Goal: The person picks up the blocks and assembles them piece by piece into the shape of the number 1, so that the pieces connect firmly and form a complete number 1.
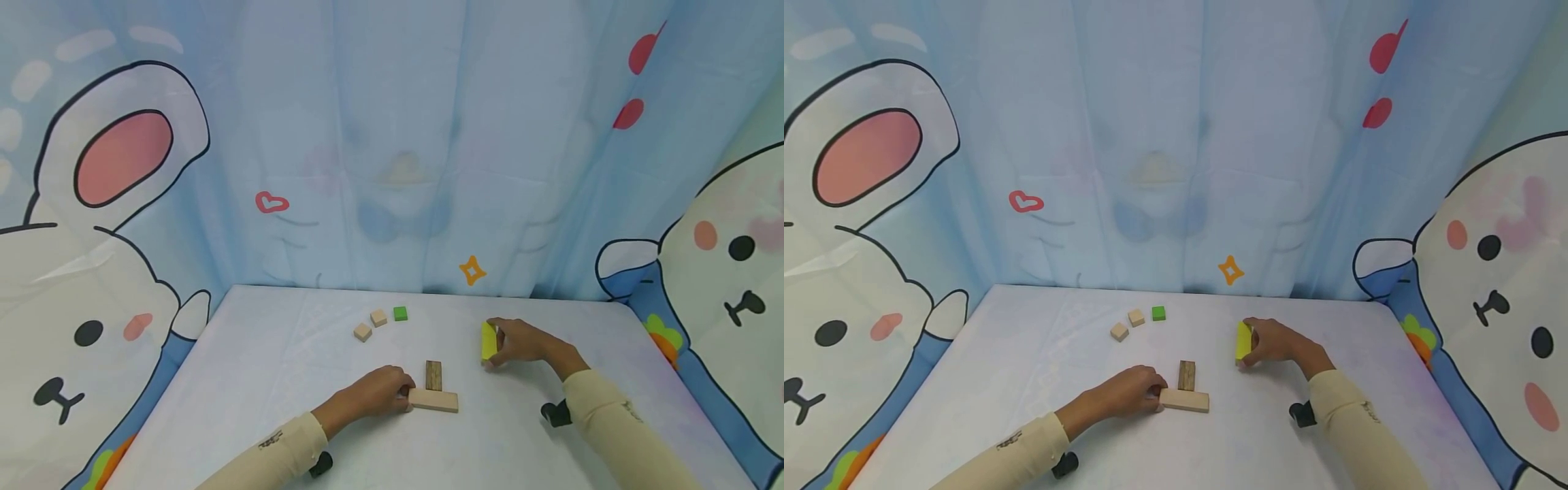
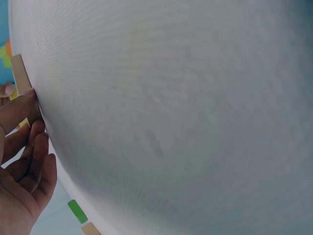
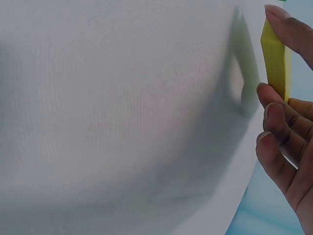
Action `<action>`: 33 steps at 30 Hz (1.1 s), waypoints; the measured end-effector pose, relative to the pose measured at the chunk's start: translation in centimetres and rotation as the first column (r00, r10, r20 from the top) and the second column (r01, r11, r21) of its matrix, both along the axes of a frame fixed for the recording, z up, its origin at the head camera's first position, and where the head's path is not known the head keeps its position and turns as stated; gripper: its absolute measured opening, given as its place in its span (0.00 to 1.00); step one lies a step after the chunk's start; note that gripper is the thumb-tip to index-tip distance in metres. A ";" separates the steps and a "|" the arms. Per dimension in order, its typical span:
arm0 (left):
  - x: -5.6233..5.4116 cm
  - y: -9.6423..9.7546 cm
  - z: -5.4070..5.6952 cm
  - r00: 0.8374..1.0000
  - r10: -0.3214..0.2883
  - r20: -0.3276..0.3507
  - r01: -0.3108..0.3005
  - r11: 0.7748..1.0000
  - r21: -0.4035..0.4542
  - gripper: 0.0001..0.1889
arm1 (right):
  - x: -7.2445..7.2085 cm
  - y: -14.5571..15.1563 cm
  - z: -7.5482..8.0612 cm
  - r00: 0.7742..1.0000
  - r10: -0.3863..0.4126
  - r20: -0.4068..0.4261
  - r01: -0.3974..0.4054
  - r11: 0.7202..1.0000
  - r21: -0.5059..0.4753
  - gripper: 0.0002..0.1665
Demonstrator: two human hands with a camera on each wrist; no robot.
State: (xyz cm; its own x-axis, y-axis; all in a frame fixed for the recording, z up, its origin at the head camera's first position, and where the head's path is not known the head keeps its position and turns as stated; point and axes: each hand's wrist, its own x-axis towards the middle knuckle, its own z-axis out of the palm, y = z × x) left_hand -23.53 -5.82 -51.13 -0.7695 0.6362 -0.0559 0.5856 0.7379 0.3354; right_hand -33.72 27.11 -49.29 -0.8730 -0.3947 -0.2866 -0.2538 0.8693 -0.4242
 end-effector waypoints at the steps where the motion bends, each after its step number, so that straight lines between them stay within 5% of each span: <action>1: 0.0 0.0 0.0 1.000 0.000 0.000 0.000 1.000 0.002 0.16 | 0.0 -0.1 0.0 1.000 -0.001 -0.002 0.001 1.000 -0.001 0.63; 33: 0.2 0.1 -0.1 1.000 0.018 0.010 -0.018 1.000 0.008 0.16 | 1.0 -3.6 1.2 0.999 0.042 -0.018 -0.042 0.999 -0.011 0.62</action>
State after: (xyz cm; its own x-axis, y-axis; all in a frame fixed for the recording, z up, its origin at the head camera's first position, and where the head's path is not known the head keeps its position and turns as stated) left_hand -23.35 -5.69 -51.21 -0.7805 0.6225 -0.0581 0.5688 0.7455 0.3475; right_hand -32.73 23.56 -48.05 -0.8606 -0.4341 -0.2662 -0.2973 0.8527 -0.4294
